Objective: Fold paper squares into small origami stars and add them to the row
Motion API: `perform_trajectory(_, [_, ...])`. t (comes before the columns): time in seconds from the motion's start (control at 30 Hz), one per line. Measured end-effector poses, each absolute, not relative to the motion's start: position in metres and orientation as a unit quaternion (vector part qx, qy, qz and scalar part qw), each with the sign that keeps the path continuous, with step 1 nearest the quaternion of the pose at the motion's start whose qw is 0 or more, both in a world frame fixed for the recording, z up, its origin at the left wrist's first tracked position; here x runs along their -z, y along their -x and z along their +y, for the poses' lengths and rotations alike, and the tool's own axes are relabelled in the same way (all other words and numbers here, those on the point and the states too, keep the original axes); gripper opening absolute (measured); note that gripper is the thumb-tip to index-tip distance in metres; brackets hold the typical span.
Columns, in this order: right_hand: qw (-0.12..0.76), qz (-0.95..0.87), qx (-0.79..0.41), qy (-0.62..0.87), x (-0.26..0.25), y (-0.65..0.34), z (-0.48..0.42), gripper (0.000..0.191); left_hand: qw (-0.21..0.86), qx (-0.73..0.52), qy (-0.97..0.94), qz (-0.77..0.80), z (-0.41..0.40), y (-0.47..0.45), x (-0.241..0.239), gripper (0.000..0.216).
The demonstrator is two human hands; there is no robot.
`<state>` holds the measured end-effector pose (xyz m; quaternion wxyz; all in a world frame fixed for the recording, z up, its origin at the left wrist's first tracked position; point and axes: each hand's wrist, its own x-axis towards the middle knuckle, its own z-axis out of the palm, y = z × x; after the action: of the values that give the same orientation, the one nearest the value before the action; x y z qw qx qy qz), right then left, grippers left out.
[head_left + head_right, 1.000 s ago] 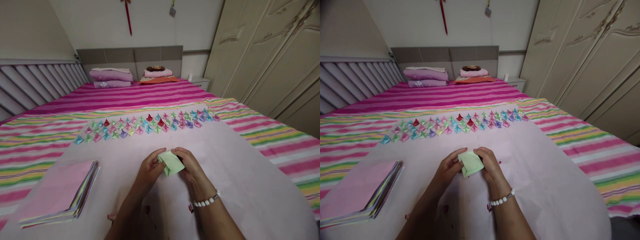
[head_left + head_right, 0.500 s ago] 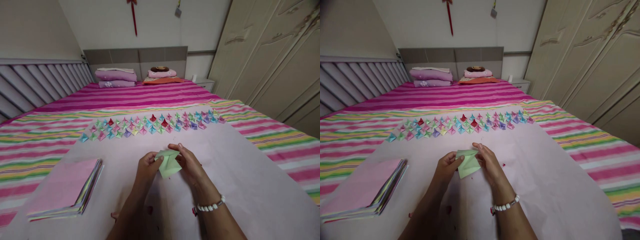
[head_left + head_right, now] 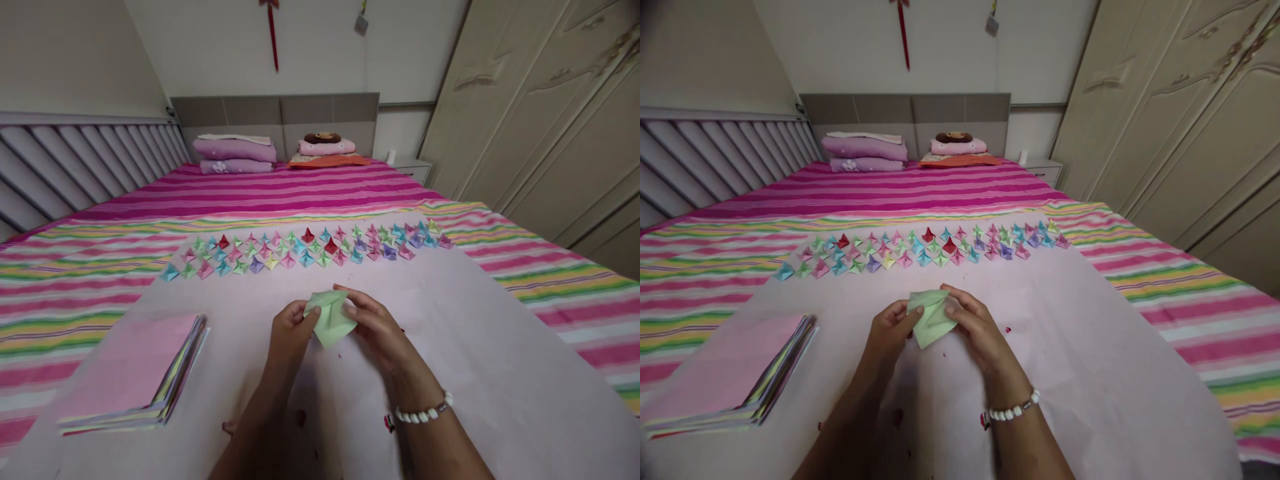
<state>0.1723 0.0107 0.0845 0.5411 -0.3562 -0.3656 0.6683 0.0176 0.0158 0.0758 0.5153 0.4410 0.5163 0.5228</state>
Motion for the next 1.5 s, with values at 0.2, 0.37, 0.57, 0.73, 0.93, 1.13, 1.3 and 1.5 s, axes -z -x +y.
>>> perform_trajectory(0.2, [0.551, -0.375, -0.637, 0.388, -0.078, -0.17, 0.013, 0.039, 0.522, -0.507, -0.47, 0.499, 0.015, -0.021, -0.076, 0.031])
perform_trajectory(0.37, [0.557, -0.376, -0.635, 0.38, -0.076, -0.169, 0.015, 0.028, 0.541, -0.479, -0.475, 0.503, 0.013, -0.02, -0.082, 0.04])
perform_trajectory(0.57, [0.576, -0.342, -0.632, 0.389, -0.082, -0.171, 0.015, 0.018, 0.606, -0.47, -0.447, 0.461, 0.012, -0.02, -0.084, 0.051])
perform_trajectory(0.73, [0.59, -0.313, -0.639, 0.381, -0.083, -0.172, 0.015, 0.017, 0.638, -0.445, -0.453, 0.435, 0.019, -0.018, -0.074, 0.063])
perform_trajectory(0.93, [0.613, -0.261, -0.649, 0.367, -0.081, -0.173, 0.018, 0.019, 0.56, -0.451, -0.51, 0.472, 0.02, -0.017, -0.069, 0.07])
perform_trajectory(1.13, [0.628, -0.218, -0.658, 0.354, -0.078, -0.175, 0.022, 0.017, 0.5, -0.574, -0.512, 0.398, 0.019, -0.015, -0.071, 0.049])
perform_trajectory(1.3, [0.614, -0.239, -0.666, 0.351, -0.076, -0.173, 0.02, 0.02, 0.51, -0.549, -0.567, 0.341, 0.015, -0.013, -0.075, 0.038])
perform_trajectory(1.5, [0.579, -0.274, -0.681, 0.354, -0.077, -0.172, 0.017, 0.024, 0.509, -0.535, -0.593, 0.32, 0.016, -0.014, -0.071, 0.03])
